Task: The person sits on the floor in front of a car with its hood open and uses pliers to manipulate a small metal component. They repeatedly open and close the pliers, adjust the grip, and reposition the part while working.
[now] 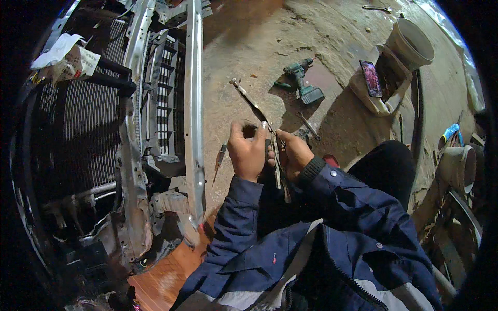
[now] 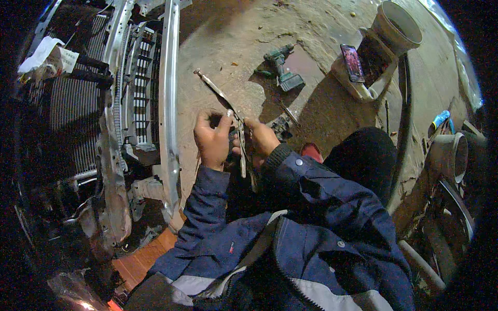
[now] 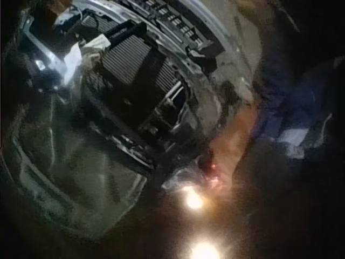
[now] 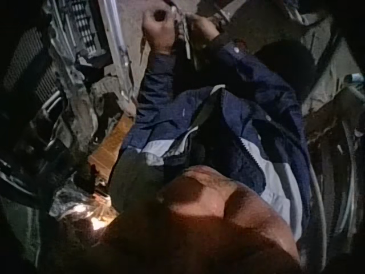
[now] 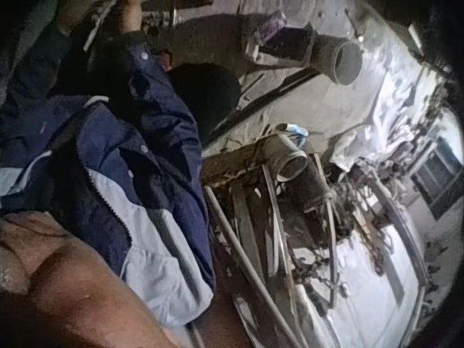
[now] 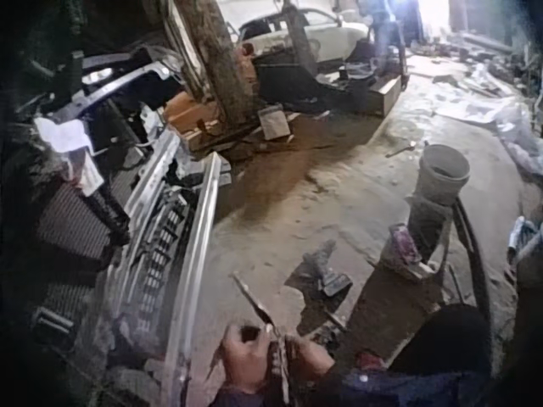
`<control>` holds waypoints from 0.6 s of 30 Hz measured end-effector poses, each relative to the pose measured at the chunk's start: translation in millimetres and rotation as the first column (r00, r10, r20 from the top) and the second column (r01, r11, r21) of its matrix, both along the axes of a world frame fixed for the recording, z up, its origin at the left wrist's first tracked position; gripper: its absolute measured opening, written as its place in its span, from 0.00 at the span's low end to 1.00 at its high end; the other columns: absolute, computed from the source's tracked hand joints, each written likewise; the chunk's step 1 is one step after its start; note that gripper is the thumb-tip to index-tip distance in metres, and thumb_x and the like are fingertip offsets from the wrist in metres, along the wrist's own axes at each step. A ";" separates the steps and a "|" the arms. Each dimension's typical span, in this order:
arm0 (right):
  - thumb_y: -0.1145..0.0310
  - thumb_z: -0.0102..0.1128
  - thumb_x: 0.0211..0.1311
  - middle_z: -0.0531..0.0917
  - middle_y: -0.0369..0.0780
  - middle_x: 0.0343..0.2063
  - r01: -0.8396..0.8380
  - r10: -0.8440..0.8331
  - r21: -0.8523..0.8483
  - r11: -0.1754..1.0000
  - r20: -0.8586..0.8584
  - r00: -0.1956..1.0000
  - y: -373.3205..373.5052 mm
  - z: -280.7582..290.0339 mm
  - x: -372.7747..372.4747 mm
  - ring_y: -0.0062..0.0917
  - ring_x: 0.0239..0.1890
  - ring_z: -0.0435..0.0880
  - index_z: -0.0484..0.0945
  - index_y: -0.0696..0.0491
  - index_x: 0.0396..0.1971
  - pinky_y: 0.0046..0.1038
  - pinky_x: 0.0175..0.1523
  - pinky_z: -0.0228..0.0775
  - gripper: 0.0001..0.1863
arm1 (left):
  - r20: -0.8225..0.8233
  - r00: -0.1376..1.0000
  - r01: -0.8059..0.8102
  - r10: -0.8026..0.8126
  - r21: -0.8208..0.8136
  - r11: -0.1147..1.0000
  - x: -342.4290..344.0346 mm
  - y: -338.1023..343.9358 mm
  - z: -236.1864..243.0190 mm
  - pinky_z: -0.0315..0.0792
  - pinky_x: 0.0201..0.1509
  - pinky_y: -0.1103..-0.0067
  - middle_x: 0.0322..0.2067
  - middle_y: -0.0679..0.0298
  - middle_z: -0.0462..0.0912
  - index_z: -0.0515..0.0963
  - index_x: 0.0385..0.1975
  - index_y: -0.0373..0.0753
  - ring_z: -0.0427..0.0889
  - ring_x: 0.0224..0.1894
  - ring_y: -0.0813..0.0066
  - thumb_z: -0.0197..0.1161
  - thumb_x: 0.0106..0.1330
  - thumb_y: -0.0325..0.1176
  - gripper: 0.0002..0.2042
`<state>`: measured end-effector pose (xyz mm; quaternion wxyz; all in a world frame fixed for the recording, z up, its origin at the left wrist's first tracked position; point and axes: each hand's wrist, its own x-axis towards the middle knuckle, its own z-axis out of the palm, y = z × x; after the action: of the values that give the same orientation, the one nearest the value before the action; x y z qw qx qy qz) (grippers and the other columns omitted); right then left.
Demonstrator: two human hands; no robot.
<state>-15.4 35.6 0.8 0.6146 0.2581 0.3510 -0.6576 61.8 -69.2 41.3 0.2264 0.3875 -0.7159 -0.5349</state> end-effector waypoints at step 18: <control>0.49 0.59 0.79 0.76 0.32 0.21 0.003 0.015 0.045 0.999 -0.391 0.920 -10.0 -29.2 -3.7 0.23 0.18 0.71 0.78 0.47 0.36 0.29 0.27 0.68 0.17 | 0.343 0.938 0.027 0.042 -0.194 0.981 -10.2 3.2 -10.9 0.80 0.34 0.66 0.24 0.51 0.89 0.86 0.29 0.28 0.89 0.27 0.65 0.73 0.64 0.33 0.11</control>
<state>-19.1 25.7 -28.4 0.5281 0.1344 0.4822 -0.6860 51.6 -66.0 30.4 0.1362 0.4540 -0.7920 -0.3848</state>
